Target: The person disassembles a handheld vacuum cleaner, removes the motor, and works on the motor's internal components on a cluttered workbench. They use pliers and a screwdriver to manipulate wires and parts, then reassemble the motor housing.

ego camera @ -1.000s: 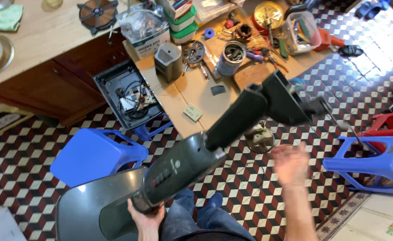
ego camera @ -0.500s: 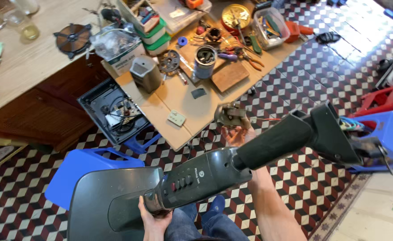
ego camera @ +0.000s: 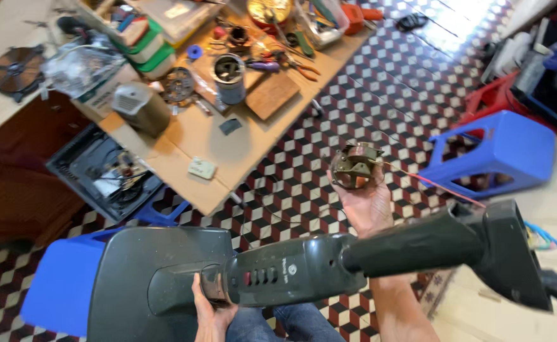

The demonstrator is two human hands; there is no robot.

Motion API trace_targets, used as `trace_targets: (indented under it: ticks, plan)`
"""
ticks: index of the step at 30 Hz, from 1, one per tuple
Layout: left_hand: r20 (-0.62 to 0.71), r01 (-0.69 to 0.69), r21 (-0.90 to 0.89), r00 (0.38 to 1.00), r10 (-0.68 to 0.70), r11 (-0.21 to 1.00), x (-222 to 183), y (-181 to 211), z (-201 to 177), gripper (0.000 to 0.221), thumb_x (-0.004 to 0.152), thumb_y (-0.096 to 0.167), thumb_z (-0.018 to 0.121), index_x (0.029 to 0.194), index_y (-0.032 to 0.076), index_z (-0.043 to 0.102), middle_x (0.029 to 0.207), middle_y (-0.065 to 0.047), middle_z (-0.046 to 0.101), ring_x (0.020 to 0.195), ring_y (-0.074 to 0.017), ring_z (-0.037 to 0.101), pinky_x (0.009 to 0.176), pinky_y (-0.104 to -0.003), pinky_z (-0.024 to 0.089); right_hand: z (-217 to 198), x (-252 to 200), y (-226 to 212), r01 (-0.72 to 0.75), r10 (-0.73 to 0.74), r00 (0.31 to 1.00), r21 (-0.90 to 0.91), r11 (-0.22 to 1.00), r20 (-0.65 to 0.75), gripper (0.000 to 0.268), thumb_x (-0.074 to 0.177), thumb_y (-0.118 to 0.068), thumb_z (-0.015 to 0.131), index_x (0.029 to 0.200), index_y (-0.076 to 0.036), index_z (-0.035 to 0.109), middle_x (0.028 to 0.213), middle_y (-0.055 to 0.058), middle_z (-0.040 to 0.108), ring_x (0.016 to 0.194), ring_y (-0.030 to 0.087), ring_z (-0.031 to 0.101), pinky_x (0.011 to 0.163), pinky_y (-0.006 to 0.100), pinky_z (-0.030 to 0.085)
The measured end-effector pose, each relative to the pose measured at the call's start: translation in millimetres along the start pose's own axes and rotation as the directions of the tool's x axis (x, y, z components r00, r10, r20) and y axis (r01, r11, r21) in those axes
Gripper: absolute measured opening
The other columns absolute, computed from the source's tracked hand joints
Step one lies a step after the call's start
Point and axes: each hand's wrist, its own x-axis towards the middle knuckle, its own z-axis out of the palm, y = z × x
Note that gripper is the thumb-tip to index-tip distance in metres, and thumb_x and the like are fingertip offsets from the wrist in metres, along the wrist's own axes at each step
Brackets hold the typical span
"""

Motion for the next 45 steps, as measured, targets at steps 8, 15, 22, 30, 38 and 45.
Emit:
trace_targets:
  ticks: [8, 15, 22, 30, 38, 45]
  plan:
    - [0.024, 0.096, 0.122, 0.995, -0.099, 0.988, 22, -62, 21, 0.057, 0.087, 0.069, 0.062, 0.115, 0.02, 0.069, 0.119, -0.001, 0.07, 0.107, -0.0251, 0.064, 0.097, -0.052, 0.049, -22, -85, -69, 0.187, -0.191, 0.98, 0.053, 0.981, 0.061, 0.049, 0.092, -0.033, 0.07, 0.134, -0.009, 0.06, 0.136, 0.014, 0.063, 0.126, 0.035, 0.058, 0.11, 0.06, 0.043]
    - [-0.067, 0.236, 0.243, 0.972, -0.226, 0.941, 34, -146, 24, 0.06, 0.085, 0.07, 0.063, 0.117, 0.019, 0.068, 0.122, -0.004, 0.069, 0.11, -0.0265, 0.064, 0.096, -0.05, 0.052, -87, -164, -126, 0.428, -0.426, 0.903, 0.041, 0.903, -0.059, 0.049, 0.093, -0.034, 0.069, 0.134, -0.008, 0.059, 0.135, 0.014, 0.063, 0.125, 0.035, 0.059, 0.109, 0.059, 0.044]
    - [-0.095, 0.422, 0.39, 0.902, -0.42, 0.818, 52, -238, 3, 0.06, 0.085, 0.065, 0.06, 0.115, 0.014, 0.068, 0.115, -0.007, 0.071, 0.103, -0.0275, 0.067, 0.089, -0.05, 0.056, -140, -233, -152, 0.6, -0.599, 0.789, -0.041, 0.799, -0.135, 0.049, 0.094, -0.035, 0.068, 0.135, -0.008, 0.059, 0.134, 0.015, 0.064, 0.124, 0.035, 0.06, 0.108, 0.058, 0.045]
    - [-0.159, 0.537, 0.633, 0.795, -0.585, 0.558, 39, -327, 3, 0.059, 0.083, 0.063, 0.065, 0.11, 0.011, 0.072, 0.109, -0.008, 0.074, 0.091, -0.0262, 0.07, 0.078, -0.042, 0.059, -173, -336, -207, 0.774, -0.78, 0.592, -0.126, 0.621, -0.205, 0.05, 0.095, -0.036, 0.067, 0.135, -0.007, 0.058, 0.133, 0.015, 0.064, 0.122, 0.034, 0.06, 0.107, 0.057, 0.046]
    - [-0.329, 0.57, 0.765, 0.745, -0.58, 0.299, 70, -478, 36, 0.052, 0.084, 0.06, 0.071, 0.103, 0.011, 0.073, 0.103, -0.006, 0.076, 0.089, -0.0259, 0.07, 0.078, -0.042, 0.058, -241, -394, -272, 0.892, -0.871, 0.397, -0.102, 0.44, -0.29, 0.05, 0.097, -0.037, 0.065, 0.136, -0.007, 0.058, 0.132, 0.016, 0.065, 0.121, 0.034, 0.061, 0.106, 0.056, 0.047]
    - [-0.316, 0.547, 0.807, 0.719, -0.619, 0.223, 125, -641, 90, 0.051, 0.086, 0.052, 0.064, 0.111, 0.008, 0.073, 0.113, -0.012, 0.075, 0.101, -0.0337, 0.069, 0.091, -0.053, 0.055, -330, -356, -362, 0.902, -0.862, 0.383, -0.067, 0.427, -0.332, 0.051, 0.098, -0.038, 0.064, 0.137, -0.006, 0.057, 0.131, 0.016, 0.065, 0.119, 0.034, 0.062, 0.105, 0.055, 0.048]
